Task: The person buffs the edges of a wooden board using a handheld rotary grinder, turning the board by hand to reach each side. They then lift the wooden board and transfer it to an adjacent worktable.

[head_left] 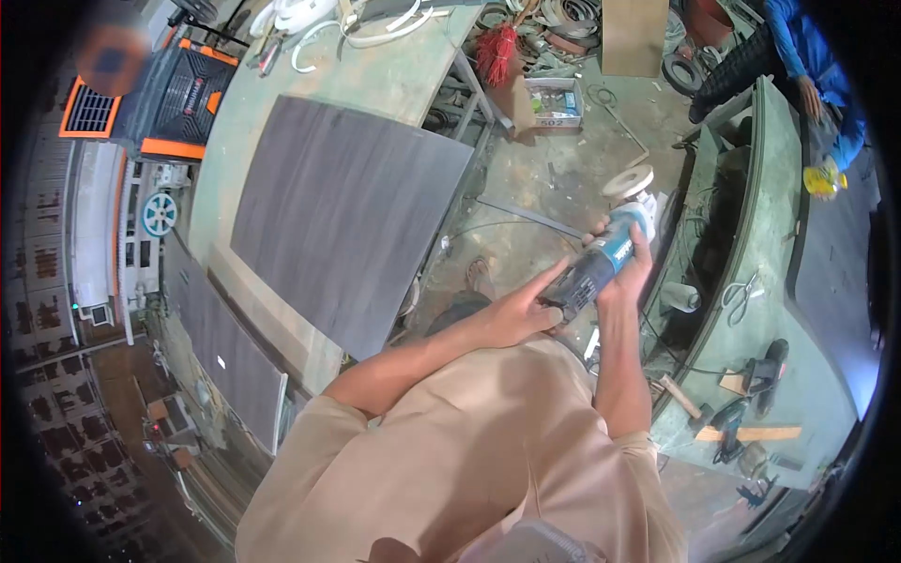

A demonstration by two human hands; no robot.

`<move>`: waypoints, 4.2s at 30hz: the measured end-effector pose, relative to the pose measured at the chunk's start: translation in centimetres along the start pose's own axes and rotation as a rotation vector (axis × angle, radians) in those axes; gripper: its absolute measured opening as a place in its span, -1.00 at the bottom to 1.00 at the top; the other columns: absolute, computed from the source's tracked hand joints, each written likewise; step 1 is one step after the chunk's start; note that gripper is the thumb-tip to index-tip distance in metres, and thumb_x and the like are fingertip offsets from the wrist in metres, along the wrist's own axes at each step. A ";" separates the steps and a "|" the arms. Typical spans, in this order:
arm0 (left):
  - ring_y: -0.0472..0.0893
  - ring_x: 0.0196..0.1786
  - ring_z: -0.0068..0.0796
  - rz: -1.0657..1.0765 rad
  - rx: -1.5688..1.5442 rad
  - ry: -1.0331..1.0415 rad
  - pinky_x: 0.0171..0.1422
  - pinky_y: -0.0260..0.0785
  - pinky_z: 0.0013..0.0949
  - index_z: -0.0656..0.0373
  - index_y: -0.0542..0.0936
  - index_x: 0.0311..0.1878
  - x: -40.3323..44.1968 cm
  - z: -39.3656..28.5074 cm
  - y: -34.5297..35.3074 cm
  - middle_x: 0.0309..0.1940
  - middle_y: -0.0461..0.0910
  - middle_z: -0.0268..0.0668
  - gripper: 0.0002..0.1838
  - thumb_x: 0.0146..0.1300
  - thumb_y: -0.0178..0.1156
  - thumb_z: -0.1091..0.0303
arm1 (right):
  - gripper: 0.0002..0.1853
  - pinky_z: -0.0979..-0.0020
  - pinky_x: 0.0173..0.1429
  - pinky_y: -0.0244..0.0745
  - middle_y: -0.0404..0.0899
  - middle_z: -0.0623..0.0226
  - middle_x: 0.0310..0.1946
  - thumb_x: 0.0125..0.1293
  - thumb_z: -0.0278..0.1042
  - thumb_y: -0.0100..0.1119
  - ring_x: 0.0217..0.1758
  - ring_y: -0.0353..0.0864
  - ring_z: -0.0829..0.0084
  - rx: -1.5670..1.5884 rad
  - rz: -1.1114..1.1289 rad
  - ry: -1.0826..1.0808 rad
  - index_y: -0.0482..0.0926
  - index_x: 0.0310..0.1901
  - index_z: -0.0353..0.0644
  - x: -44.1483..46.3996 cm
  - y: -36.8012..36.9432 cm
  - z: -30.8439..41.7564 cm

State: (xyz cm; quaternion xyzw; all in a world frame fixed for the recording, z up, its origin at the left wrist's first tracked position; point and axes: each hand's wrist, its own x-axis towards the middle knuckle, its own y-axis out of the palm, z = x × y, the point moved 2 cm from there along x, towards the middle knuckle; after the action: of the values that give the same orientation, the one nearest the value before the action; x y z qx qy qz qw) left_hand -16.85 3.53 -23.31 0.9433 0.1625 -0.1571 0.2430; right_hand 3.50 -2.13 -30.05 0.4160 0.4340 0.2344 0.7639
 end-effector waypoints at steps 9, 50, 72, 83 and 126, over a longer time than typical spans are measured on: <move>0.71 -0.03 -0.45 -0.014 -0.029 -0.003 0.14 0.57 -0.33 0.03 -0.10 0.73 -4.4 -0.8 -9.9 0.14 0.58 -0.14 -0.17 0.53 0.07 0.41 | -0.55 0.16 -0.22 0.73 0.64 0.17 -0.22 0.34 -0.13 0.30 -0.27 0.70 0.27 -0.234 -0.229 0.113 0.46 0.10 -0.27 3.0 4.6 -10.6; 0.54 0.28 -0.45 -0.159 -0.088 0.060 0.30 0.54 -0.30 0.18 -0.20 0.72 -7.5 3.8 -18.8 0.59 0.16 -0.04 -0.11 0.52 0.11 0.56 | -0.58 0.14 -0.19 0.75 0.67 0.13 -0.25 0.34 -0.13 0.30 -0.28 0.73 0.20 -0.406 -0.188 0.341 0.52 0.06 -0.26 8.5 3.7 -22.0; 0.36 0.48 0.07 -0.733 1.283 0.337 0.48 0.28 0.10 0.09 0.58 0.33 4.5 -1.3 -24.7 0.36 0.43 -0.04 -0.40 0.21 0.42 0.19 | -0.56 0.23 -0.20 0.72 0.69 0.09 -0.33 0.34 -0.03 0.31 -0.34 0.72 0.20 -0.811 -0.078 0.254 0.56 -0.03 -0.29 16.8 10.0 -6.0; 0.16 0.64 0.08 -0.878 1.453 0.078 0.69 -0.10 0.30 -0.11 0.59 0.37 13.3 -1.9 -26.2 0.46 0.36 -0.03 -0.41 0.23 0.39 0.21 | -0.45 0.30 -0.30 0.69 0.65 0.14 -0.25 0.17 -0.31 0.46 -0.38 0.72 0.31 -1.345 0.207 0.598 0.46 0.17 -0.24 24.5 12.3 -1.8; 0.07 0.68 0.04 -1.290 1.343 -0.257 0.62 0.02 0.35 -0.07 0.28 0.61 10.4 -0.5 -23.0 0.59 0.18 -0.03 -0.06 0.20 0.45 -0.03 | -0.54 0.22 -0.40 0.70 0.64 0.17 -0.35 0.25 -0.27 0.39 -0.43 0.76 0.22 -1.314 0.303 1.247 0.49 0.11 -0.25 28.3 9.4 -6.0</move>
State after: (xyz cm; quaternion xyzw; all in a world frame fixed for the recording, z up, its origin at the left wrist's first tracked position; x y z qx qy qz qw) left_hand -16.25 25.24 -36.17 0.5892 0.5012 -0.4254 -0.4698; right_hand 12.88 25.95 -37.13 -0.2514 0.4880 0.7135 0.4354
